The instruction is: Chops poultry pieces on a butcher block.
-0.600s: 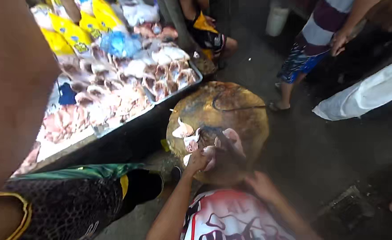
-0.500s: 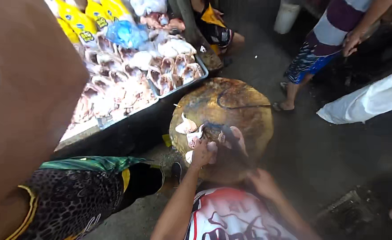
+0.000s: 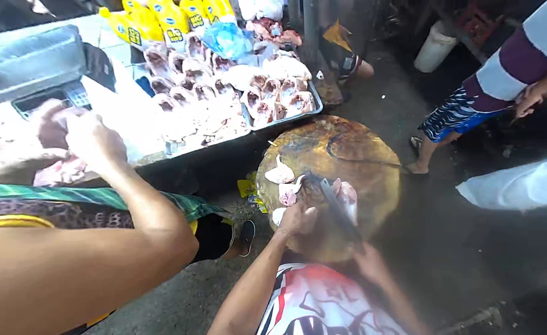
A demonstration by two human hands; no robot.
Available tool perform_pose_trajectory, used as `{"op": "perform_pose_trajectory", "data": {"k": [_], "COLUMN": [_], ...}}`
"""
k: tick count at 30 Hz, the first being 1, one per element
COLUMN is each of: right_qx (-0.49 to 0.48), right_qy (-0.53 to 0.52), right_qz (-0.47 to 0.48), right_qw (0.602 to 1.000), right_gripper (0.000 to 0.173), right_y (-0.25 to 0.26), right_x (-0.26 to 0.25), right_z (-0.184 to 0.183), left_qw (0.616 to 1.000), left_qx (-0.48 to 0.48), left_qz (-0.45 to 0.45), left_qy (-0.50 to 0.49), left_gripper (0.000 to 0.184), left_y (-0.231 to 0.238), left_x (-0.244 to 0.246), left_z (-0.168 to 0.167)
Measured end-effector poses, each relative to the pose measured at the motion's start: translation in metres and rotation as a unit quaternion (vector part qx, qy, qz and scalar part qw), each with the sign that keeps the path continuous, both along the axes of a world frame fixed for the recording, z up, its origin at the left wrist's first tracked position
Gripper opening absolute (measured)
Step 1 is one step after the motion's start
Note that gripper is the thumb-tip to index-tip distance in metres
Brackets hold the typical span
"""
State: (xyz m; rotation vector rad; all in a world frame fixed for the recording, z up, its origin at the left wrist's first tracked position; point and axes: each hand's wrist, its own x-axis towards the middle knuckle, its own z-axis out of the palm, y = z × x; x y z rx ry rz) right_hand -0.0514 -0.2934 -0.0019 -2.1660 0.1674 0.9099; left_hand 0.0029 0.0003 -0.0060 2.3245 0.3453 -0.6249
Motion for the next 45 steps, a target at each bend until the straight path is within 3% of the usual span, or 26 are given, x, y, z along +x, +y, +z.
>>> {"op": "perform_pose_trajectory", "data": {"k": [2,3,7,10,14,18,19,21,24,28,30,32,34,37,40,45], "right_qx": [-0.035,-0.046,-0.034,-0.007,0.028,0.034,0.032,0.033,0.035,0.019,0.019,0.02,0.02,0.025,0.03,0.03], "right_qy": [-0.033,-0.046,-0.05,-0.029,-0.009,-0.013,-0.013,-0.008,-0.001,0.002,-0.001,-0.007,-0.007,-0.001,-0.002,0.01], "right_qz": [-0.019,-0.036,-0.068,-0.089,-0.128,-0.134,-0.134,-0.137,-0.14,-0.13,-0.131,-0.135,-0.138,-0.138,-0.139,-0.128], "right_qw": [0.999,0.997,0.996,0.996,0.991,0.99,0.99,0.99,0.989,0.991,0.991,0.991,0.99,0.99,0.99,0.991], "right_gripper": [0.049,0.049,0.047,0.045,0.044,0.047,0.048,0.049,0.05,0.049,0.048,0.048,0.048,0.047,0.048,0.05], "right_y": [0.007,0.012,0.021,0.013,0.015,0.02,0.02,0.02,0.02,0.024,0.025,0.025,0.025,0.025,0.025,0.023], "right_x": [0.002,0.003,0.008,0.011,0.007,0.005,0.003,0.002,0.003,0.005,0.003,0.004,0.004,0.003,0.0,0.005], "right_z": [0.002,0.003,0.004,-0.001,-0.007,-0.006,-0.006,-0.004,-0.003,-0.001,-0.001,-0.001,-0.002,-0.006,-0.008,-0.001], "left_qw": [0.999,0.997,0.99,0.994,0.978,0.93,0.931,0.959,0.988,0.99,0.99,0.994,0.995,0.988,0.965,0.956], "left_qx": [0.024,0.045,0.086,0.019,-0.088,-0.113,-0.108,-0.09,-0.031,0.077,0.102,0.102,0.096,0.118,0.192,0.228], "left_qz": [-0.025,-0.045,-0.102,-0.112,-0.127,-0.269,-0.267,-0.179,0.004,0.117,0.096,0.042,-0.005,-0.005,-0.062,-0.112], "left_qy": [0.031,0.04,0.042,-0.001,-0.141,-0.226,-0.225,-0.2,-0.153,-0.031,0.009,0.009,-0.02,-0.103,-0.169,-0.149], "left_gripper": [0.069,0.07,0.046,0.043,0.032,0.018,0.02,0.025,0.055,0.084,0.08,0.066,0.05,0.043,0.043,0.058], "left_y": [-0.009,-0.014,-0.026,-0.028,-0.023,0.006,0.014,0.023,0.007,-0.035,-0.046,-0.049,-0.05,-0.051,-0.056,-0.054], "left_x": [0.009,0.014,0.031,0.034,0.04,0.045,0.041,0.027,0.022,0.043,0.054,0.06,0.06,0.048,0.027,0.045], "left_z": [0.003,0.004,0.008,0.023,0.05,0.028,0.016,-0.005,-0.017,-0.013,-0.014,-0.013,-0.016,-0.016,-0.018,-0.029]}}
